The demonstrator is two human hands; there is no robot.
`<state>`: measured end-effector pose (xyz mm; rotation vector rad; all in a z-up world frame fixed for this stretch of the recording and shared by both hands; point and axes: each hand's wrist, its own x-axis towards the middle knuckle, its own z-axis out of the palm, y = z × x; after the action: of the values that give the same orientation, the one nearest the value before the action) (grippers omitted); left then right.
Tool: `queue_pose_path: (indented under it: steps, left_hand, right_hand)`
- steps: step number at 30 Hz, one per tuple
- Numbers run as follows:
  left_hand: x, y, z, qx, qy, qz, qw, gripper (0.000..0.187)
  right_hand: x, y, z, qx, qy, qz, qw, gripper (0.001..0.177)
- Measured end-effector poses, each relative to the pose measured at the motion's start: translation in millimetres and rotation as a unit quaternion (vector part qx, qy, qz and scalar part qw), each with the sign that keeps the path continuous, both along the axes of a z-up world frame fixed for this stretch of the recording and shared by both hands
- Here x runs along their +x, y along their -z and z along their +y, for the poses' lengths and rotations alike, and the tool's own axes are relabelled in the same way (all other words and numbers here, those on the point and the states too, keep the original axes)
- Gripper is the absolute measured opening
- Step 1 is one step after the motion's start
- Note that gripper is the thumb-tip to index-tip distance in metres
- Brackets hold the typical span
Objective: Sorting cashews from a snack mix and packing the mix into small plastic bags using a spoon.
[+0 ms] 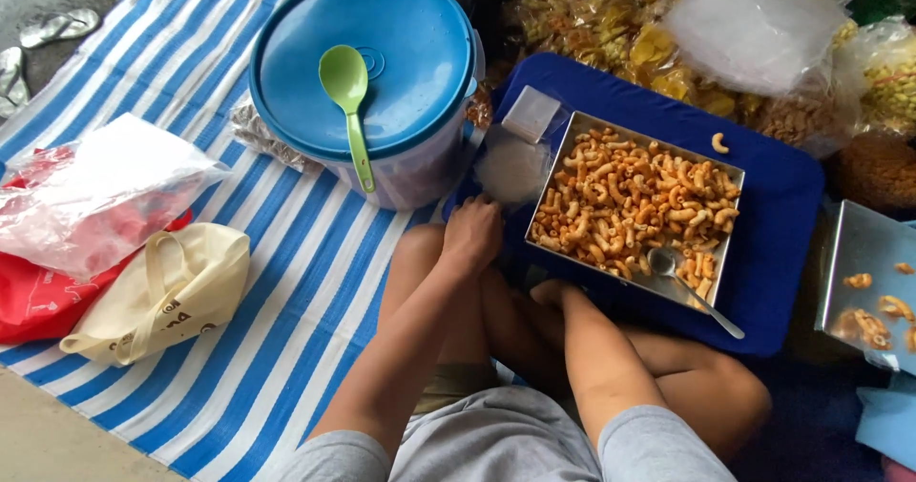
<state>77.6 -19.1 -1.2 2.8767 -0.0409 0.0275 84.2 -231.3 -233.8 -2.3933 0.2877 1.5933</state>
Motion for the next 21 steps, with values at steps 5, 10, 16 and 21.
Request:
queue_pose_path:
  steps: [5, 10, 16, 21]
  left_hand:
    - [-3, -20, 0, 0.003, -0.004, -0.004, 1.000, 0.021]
    - [-3, -13, 0, -0.015, 0.001, -0.013, 1.000, 0.026]
    - [-9, -19, 5, -0.029, 0.011, 0.007, 0.999, 0.030]
    - [-31, -35, 7, 0.013, 0.081, -0.035, 0.996, 0.042]
  right_hand:
    - [16, 62, -17, 0.020, -0.058, -0.076, 0.995, 0.057]
    - [7, 53, -34, -0.012, -0.079, -0.175, 0.981, 0.065]
    - [-55, -167, -18, -0.044, -0.135, -0.283, 0.949, 0.061]
    - [-87, -303, -28, 0.242, -0.021, -0.639, 0.730, 0.016]
